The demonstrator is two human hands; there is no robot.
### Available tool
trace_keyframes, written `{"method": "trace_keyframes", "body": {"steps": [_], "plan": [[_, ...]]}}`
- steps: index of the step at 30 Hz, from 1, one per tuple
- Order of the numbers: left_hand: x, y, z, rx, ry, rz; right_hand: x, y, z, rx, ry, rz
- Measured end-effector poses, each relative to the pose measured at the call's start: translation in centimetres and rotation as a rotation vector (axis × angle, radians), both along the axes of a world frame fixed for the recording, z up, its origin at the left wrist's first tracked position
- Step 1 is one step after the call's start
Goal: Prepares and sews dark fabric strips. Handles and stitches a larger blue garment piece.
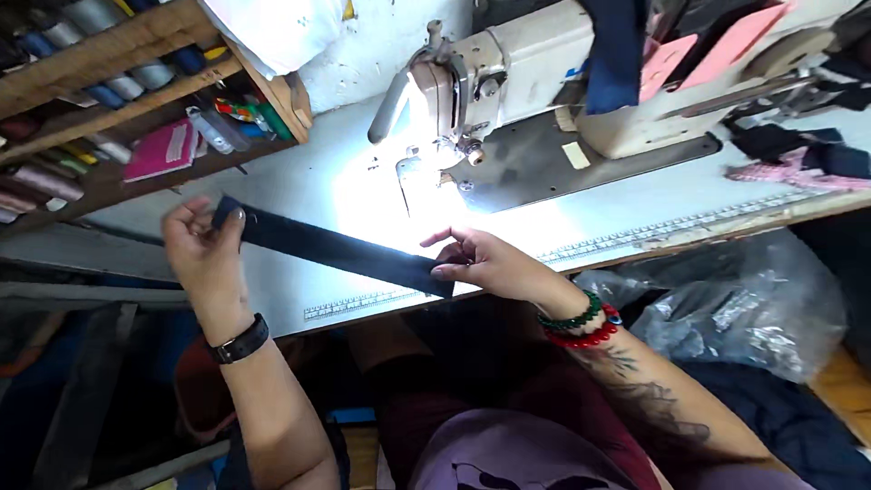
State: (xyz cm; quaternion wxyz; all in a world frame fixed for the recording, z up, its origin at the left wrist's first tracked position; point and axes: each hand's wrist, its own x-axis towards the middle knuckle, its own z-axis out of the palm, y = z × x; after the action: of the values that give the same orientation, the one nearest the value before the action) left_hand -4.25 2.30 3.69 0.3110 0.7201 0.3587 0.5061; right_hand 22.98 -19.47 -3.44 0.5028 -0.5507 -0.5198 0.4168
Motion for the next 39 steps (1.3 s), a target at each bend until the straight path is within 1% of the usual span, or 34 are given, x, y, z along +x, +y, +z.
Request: {"method": "trace_keyframes", "body": {"steps": [2, 3, 4, 6, 9, 11, 13, 17, 20, 22, 24, 26, 28, 31, 33, 34, 36, 39], "plan": [[0.5, 0.6, -3.8, -0.067, 0.106, 0.105, 0.5, -0.1, -0.6, -0.077, -0.016, -0.061], [0.9, 0.5, -5.5, -0.055, 0.210, 0.146, 0.5, 0.1, -1.0, -0.111, -0.029, -0.077], [1.5, -0.2, -6.8, -0.021, 0.314, 0.143, 0.5, 0.3, -1.5, -0.135, -0.044, -0.092], [3.4, -2.9, -8.5, 0.112, 0.451, 0.017, 0.7, 0.6, -2.2, -0.160, -0.047, -0.121], [6.9, -8.9, -11.0, 0.356, 0.561, -0.275, 1.2, 0.6, -2.4, -0.180, 0.046, -0.155], [9.1, -11.3, -12.5, 0.525, 0.557, -0.353, 1.5, 0.5, -2.1, -0.216, 0.125, -0.158], [10.6, -11.8, -13.3, 0.608, 0.490, -0.367, 1.5, 0.3, -1.8, -0.246, 0.192, -0.162], [11.8, -11.1, -12.8, 0.642, 0.383, -0.393, 2.0, -0.6, -1.4, -0.228, 0.231, -0.169], [12.0, -11.1, -12.6, 0.640, 0.370, -0.404, 2.8, -1.8, -1.4, -0.200, 0.177, -0.146], [12.0, -11.1, -12.6, 0.620, 0.370, -0.408, 3.3, -2.8, -2.0, -0.149, 0.052, -0.120], [12.1, -11.1, -12.6, 0.585, 0.367, -0.417, 3.5, -3.8, -3.1, -0.049, -0.155, -0.122], [12.2, -11.1, -12.3, 0.561, 0.361, -0.432, 3.1, -4.0, -3.9, 0.075, -0.345, -0.186], [12.3, -11.1, -12.1, 0.547, 0.353, -0.449, 2.5, -3.8, -4.2, 0.156, -0.457, -0.239], [12.5, -10.9, -11.9, 0.509, 0.366, -0.479, 2.2, -3.1, -4.3, 0.241, -0.469, -0.306], [12.1, -9.8, -12.0, 0.466, 0.497, -0.479, 2.3, -2.8, -3.8, 0.254, -0.434, -0.343], [11.6, -8.8, -12.1, 0.444, 0.571, -0.476, 2.4, -2.9, -3.4, 0.238, -0.404, -0.371], [10.1, -6.2, -12.4, 0.381, 0.637, -0.481, 2.9, -3.2, -2.4, 0.186, -0.338, -0.433], [6.5, -2.8, -11.1, 0.236, 0.624, -0.540, 3.9, -3.5, -1.3, 0.111, -0.194, -0.537]]}}
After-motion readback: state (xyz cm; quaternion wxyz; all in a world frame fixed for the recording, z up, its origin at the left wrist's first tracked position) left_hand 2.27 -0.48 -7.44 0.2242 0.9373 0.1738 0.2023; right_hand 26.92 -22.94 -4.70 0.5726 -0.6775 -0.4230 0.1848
